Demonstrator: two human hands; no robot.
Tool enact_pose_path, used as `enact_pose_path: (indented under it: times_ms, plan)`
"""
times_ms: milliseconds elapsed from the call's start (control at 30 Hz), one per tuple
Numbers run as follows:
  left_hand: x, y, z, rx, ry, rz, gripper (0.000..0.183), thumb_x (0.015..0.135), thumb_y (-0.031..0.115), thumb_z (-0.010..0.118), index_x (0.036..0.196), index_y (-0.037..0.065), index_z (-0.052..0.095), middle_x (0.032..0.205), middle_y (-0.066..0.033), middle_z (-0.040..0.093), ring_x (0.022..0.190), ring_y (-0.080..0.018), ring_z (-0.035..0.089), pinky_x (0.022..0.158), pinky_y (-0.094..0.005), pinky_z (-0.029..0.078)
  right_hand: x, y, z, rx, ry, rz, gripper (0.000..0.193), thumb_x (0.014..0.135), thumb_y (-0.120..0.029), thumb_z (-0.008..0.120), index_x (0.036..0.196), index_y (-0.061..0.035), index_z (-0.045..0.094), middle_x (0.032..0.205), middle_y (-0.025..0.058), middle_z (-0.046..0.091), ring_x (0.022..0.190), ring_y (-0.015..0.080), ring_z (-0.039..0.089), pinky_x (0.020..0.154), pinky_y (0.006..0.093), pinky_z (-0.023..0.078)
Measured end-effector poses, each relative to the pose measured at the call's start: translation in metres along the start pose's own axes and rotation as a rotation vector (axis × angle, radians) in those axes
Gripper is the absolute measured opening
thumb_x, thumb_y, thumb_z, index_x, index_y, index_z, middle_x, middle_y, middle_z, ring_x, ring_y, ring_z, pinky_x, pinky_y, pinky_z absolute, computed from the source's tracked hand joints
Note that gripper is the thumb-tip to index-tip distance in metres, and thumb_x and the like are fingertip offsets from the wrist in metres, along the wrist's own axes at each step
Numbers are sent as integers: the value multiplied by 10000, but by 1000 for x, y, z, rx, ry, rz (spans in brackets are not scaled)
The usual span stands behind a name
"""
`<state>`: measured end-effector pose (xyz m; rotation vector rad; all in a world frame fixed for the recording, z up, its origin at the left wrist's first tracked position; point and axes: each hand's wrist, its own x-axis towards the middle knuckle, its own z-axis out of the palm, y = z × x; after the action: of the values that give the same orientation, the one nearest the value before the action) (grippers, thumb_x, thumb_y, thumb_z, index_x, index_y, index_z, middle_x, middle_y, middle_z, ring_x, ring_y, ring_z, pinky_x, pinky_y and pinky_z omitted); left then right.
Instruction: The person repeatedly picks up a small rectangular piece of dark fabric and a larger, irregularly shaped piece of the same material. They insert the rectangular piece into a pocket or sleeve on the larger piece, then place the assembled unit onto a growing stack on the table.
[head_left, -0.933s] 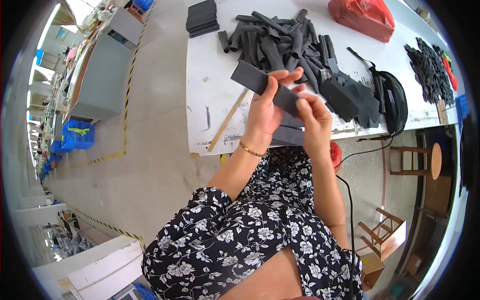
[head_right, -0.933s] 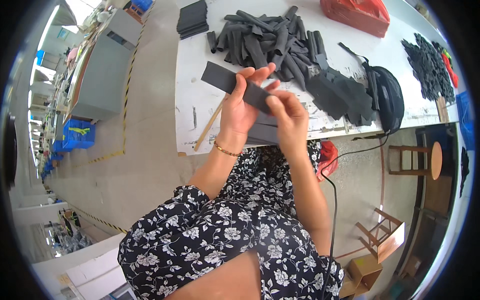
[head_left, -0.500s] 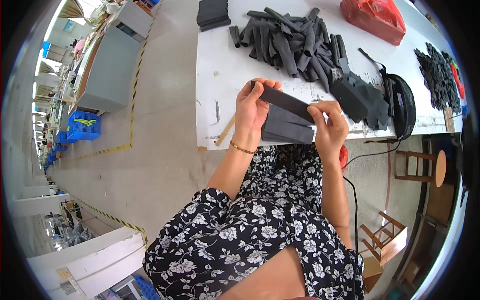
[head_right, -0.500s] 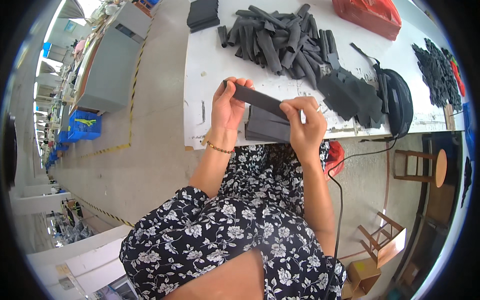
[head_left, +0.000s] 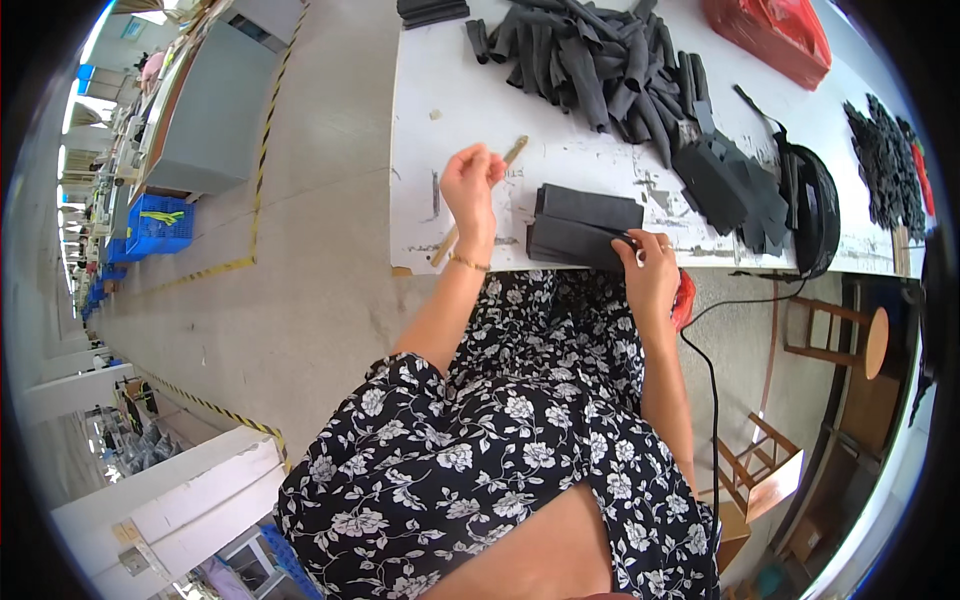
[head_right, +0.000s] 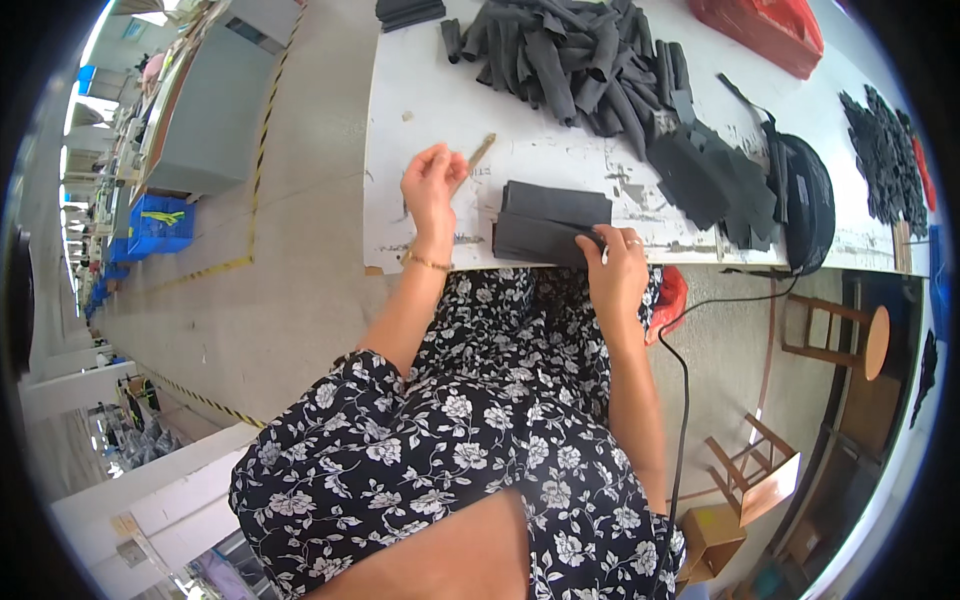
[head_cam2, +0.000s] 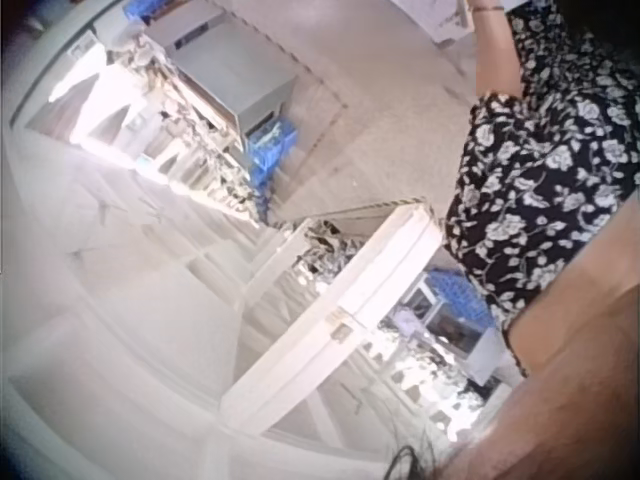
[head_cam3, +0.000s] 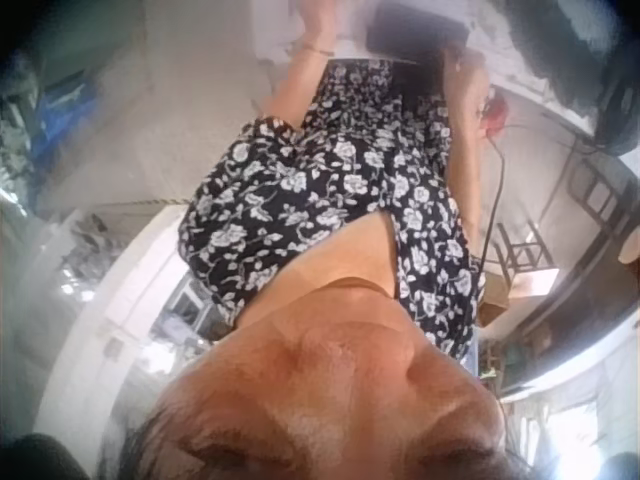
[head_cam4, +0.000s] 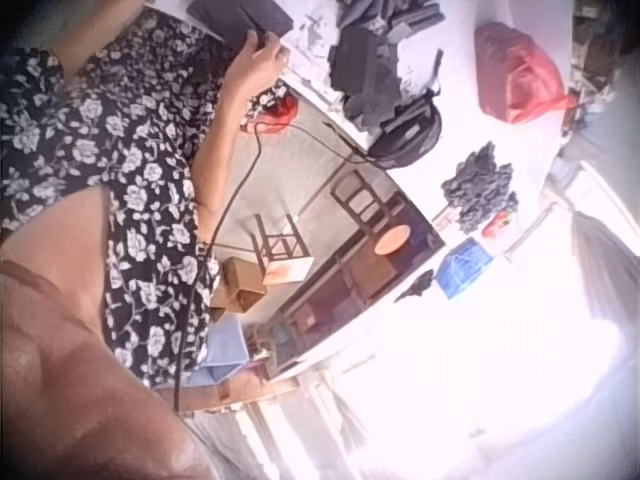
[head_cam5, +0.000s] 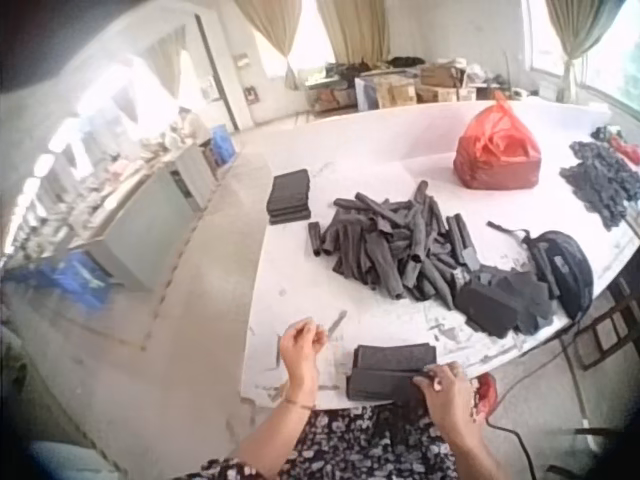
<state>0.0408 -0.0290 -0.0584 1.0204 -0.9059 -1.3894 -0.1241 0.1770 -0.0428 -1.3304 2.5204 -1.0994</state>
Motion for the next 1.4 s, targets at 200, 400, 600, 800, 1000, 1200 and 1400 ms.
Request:
enact_pose_path:
  times_ms: [200,400,600,800,1000,1200,1400]
  plan:
    - [172,-13,27,87,133,211,142,889,35,610,992,-57,643,783,-81,645,666,-142,617,594,-264,514,56,55,-20,-246,253,-45,219,868,-93,670,1075,-24,648,1057,144,628,986,336,587,840,415,470]
    - [291,-45,64,679,391,356,205,858,164,657,837,-37,688,778,-143,673,653,-172,637,584,-307,501,92,82,-16,-533,120,76,519,813,-132,721,1298,-65,551,1266,94,552,1169,314,505,962,452,407]
    - [351,-60,83,556,-11,75,334,864,206,697,667,-54,627,647,-151,679,493,-165,630,397,-272,446,102,97,-19,-679,12,27,597,753,-161,752,1300,-55,538,1220,62,526,1136,262,499,930,412,410]
    - [327,-59,77,516,-22,-113,191,891,77,627,1036,-48,617,744,-104,689,515,-124,617,358,-229,365,105,111,-26,-662,74,-242,342,796,-62,607,1134,-8,616,1049,71,573,1029,256,532,888,392,423]
    - [227,-5,69,87,-218,-49,211,897,62,624,1082,-25,573,894,-173,682,684,-236,694,573,-272,534,90,120,-21,-509,80,-245,149,787,-55,613,933,-29,620,1006,85,560,950,285,535,818,421,434]
    - [136,4,13,-195,-184,-329,245,899,90,657,1073,-43,548,992,-147,635,806,-258,668,750,-346,581,92,97,-19,-560,246,-85,429,776,-196,745,1157,-51,612,1195,122,547,1064,318,529,809,434,436]
    - [59,-16,3,-210,-234,-413,287,920,16,600,1168,-75,491,1126,-191,605,1027,-340,641,937,-444,544,87,113,-2,-957,144,-242,323,813,-176,623,1066,24,651,942,74,602,891,229,546,785,374,425]
